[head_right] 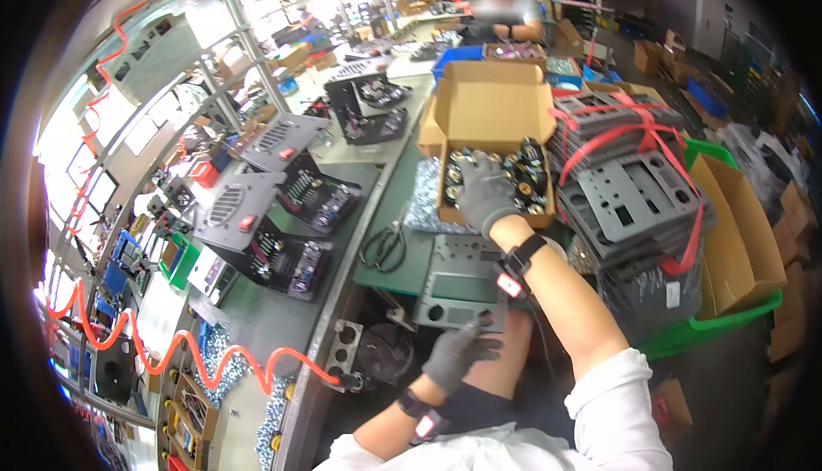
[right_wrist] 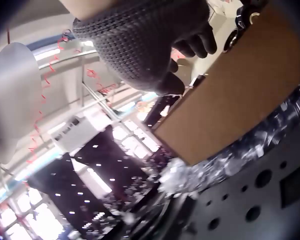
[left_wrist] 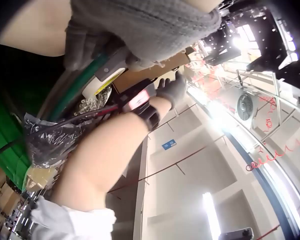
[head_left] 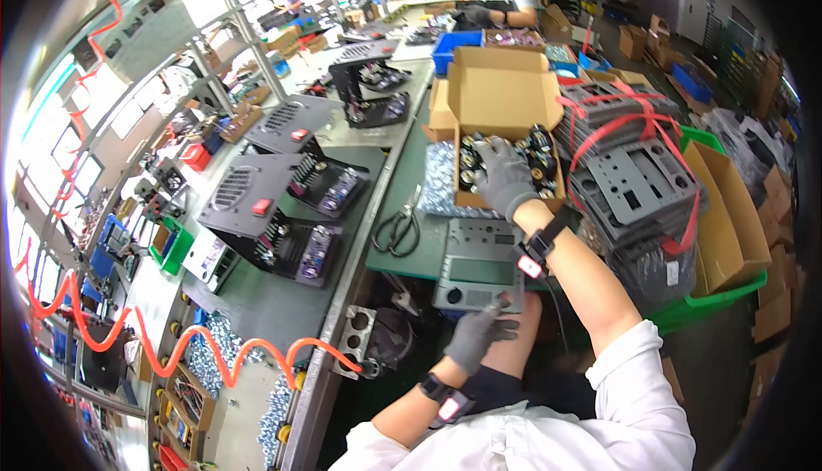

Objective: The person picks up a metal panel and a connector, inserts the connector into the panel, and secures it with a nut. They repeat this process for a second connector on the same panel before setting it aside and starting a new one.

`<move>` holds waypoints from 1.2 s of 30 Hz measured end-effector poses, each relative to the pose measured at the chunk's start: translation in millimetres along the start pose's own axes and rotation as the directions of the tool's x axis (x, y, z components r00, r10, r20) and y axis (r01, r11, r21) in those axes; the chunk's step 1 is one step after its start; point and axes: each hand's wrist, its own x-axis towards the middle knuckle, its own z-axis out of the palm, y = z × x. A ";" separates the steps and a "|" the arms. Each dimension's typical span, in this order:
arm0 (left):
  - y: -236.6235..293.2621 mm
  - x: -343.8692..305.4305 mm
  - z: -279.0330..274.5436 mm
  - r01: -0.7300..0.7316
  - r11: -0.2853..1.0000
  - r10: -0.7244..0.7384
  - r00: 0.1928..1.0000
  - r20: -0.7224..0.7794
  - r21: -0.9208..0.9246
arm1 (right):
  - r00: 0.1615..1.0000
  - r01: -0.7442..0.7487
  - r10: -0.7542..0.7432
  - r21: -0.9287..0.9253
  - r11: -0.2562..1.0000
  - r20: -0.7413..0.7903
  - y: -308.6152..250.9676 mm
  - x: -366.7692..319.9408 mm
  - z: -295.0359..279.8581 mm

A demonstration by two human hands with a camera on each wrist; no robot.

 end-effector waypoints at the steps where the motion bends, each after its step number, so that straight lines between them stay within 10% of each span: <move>1: -4.8 8.9 -2.7 0.069 0.997 -0.069 0.997 0.027 0.024 | 1.000 -0.015 0.014 -0.077 0.997 -0.009 3.2 14.0 12.3; 7: 5.4 2.6 -3.1 0.128 0.961 -0.142 0.989 0.039 0.247 | 0.932 -0.041 0.125 -0.244 0.969 0.341 15.3 61.7 35.4; 11: 14.7 -15.9 -15.0 0.072 0.952 -0.096 0.993 0.066 0.296 | 0.964 -0.006 0.043 -0.141 0.990 0.261 18.7 51.7 27.9; 15: 36.9 -32.7 -23.7 0.053 0.853 -0.102 0.993 0.065 0.519 | 0.960 0.036 0.064 0.348 0.937 -0.272 15.7 38.7 15.5; 17: 40.9 -38.2 -23.7 -0.002 0.902 -0.005 1.000 0.015 0.431 | 0.972 -0.188 0.217 0.864 0.468 0.094 -10.9 18.9 -35.1; 21: 72.3 -54.9 -0.5 -0.311 0.828 0.356 0.935 -0.007 0.466 | 0.906 -0.422 0.110 0.895 0.148 0.409 -32.5 -38.4 -86.6; 25: 72.9 -49.9 11.6 -0.608 0.660 0.644 0.760 0.086 0.441 | 0.815 -0.580 0.026 0.814 0.031 0.580 -34.2 -98.0 -102.6; 32: 58.5 -55.8 46.8 -0.634 0.270 0.756 0.605 0.248 0.725 | 0.793 -0.542 0.076 0.758 -0.362 0.604 -32.3 -169.3 -106.9; 36: 51.3 -56.2 53.5 -0.656 0.293 0.745 0.613 0.264 0.695 | 0.833 -0.449 0.107 0.777 -0.441 0.542 -34.0 -186.7 -108.7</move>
